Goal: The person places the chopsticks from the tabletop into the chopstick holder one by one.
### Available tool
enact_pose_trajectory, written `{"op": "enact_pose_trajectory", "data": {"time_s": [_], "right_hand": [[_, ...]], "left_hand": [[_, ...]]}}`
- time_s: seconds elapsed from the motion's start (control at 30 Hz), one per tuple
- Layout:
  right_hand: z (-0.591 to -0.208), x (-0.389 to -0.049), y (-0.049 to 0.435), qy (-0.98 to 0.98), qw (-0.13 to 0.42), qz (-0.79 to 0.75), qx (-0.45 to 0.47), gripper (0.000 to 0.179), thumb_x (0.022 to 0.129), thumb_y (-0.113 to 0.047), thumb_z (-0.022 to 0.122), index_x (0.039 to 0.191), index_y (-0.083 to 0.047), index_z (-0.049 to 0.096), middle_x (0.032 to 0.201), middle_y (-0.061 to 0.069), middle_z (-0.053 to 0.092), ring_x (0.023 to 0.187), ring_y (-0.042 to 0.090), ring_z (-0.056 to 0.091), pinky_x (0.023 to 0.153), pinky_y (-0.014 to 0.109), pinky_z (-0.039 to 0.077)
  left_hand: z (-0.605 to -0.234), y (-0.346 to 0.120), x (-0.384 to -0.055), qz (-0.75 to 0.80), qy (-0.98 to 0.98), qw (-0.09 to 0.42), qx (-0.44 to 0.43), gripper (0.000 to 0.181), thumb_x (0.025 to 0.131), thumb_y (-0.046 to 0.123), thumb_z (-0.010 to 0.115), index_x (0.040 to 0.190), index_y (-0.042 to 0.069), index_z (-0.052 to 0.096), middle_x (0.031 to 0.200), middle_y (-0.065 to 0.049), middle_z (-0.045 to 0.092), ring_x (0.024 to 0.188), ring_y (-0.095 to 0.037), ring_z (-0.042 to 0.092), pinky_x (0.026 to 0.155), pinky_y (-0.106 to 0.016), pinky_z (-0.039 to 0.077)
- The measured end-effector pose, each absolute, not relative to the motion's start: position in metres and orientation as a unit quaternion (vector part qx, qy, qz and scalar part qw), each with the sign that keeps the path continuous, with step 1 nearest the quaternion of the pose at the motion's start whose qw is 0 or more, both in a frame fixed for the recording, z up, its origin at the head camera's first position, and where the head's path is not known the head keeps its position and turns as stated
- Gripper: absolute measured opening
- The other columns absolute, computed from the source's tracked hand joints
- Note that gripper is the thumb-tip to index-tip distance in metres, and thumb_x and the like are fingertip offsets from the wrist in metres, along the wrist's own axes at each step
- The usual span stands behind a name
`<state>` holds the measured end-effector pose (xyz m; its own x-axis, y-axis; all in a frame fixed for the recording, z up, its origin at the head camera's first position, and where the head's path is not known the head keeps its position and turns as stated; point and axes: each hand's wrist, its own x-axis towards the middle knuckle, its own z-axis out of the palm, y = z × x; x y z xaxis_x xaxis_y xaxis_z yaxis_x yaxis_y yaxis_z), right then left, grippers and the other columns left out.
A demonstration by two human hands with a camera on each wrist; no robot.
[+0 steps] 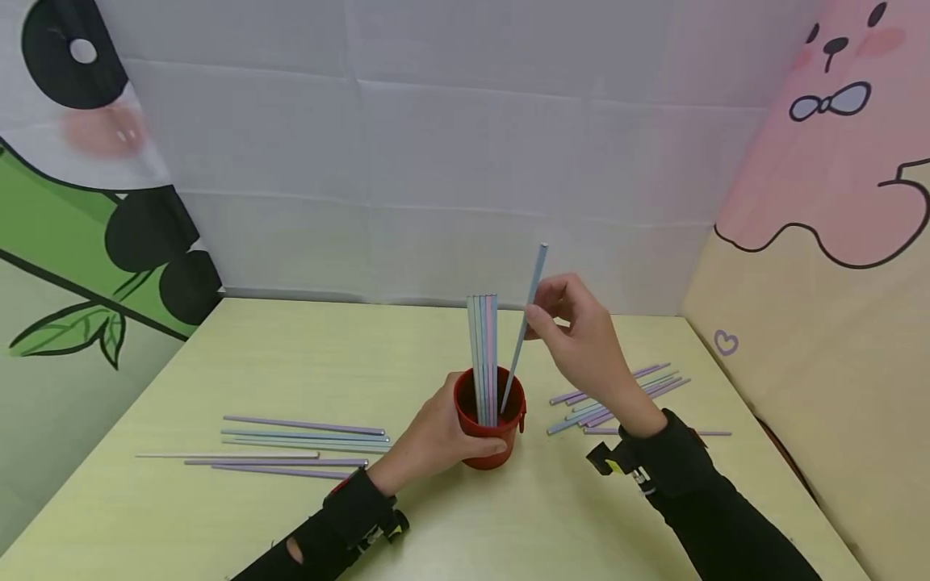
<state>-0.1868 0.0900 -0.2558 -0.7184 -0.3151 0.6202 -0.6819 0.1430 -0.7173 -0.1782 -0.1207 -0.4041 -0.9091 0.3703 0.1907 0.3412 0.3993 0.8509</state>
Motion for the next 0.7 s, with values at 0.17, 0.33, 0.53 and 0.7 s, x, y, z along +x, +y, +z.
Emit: {"op": "enact_pose_trajectory", "data": {"time_s": [0.17, 0.33, 0.53, 0.7], "right_hand": [[-0.271, -0.193, 0.087, -0.761, 0.139, 0.554, 0.308, 0.015, 0.094, 0.004, 0.054, 0.108, 0.006, 0.047, 0.092, 0.019, 0.055, 0.078, 0.032, 0.063, 0.07, 0.041, 0.057], [-0.285, -0.198, 0.083, -0.783, 0.119, 0.542, 0.283, 0.016, 0.094, 0.002, 0.054, 0.109, 0.004, 0.048, 0.092, 0.018, 0.056, 0.077, 0.031, 0.063, 0.069, 0.04, 0.057], [-0.297, -0.2, 0.077, -0.795, 0.107, 0.536, 0.262, 0.018, 0.094, 0.001, 0.056, 0.11, 0.003, 0.049, 0.091, 0.018, 0.056, 0.077, 0.033, 0.062, 0.068, 0.044, 0.057], [-0.302, -0.198, 0.076, -0.804, 0.093, 0.532, 0.25, 0.019, 0.093, 0.002, 0.057, 0.111, 0.003, 0.049, 0.091, 0.019, 0.055, 0.078, 0.036, 0.062, 0.069, 0.047, 0.056]], "left_hand": [[-0.402, -0.12, -0.178, 0.506, 0.837, 0.017, 0.208, 0.091, 0.067, 0.045, 0.085, 0.138, 0.024, 0.031, 0.127, 0.011, 0.046, 0.11, -0.009, 0.049, 0.084, -0.032, 0.05], [-0.389, -0.119, -0.17, 0.515, 0.829, 0.011, 0.217, 0.089, 0.069, 0.035, 0.086, 0.138, 0.016, 0.032, 0.128, 0.002, 0.048, 0.111, -0.017, 0.05, 0.084, -0.037, 0.051], [-0.373, -0.116, -0.16, 0.527, 0.821, 0.005, 0.218, 0.087, 0.07, 0.022, 0.086, 0.138, 0.008, 0.033, 0.127, -0.007, 0.049, 0.11, -0.024, 0.052, 0.085, -0.042, 0.051], [-0.389, -0.117, -0.169, 0.512, 0.832, 0.009, 0.213, 0.089, 0.07, 0.032, 0.086, 0.139, 0.017, 0.032, 0.128, 0.002, 0.048, 0.11, -0.016, 0.051, 0.085, -0.036, 0.051]]}}
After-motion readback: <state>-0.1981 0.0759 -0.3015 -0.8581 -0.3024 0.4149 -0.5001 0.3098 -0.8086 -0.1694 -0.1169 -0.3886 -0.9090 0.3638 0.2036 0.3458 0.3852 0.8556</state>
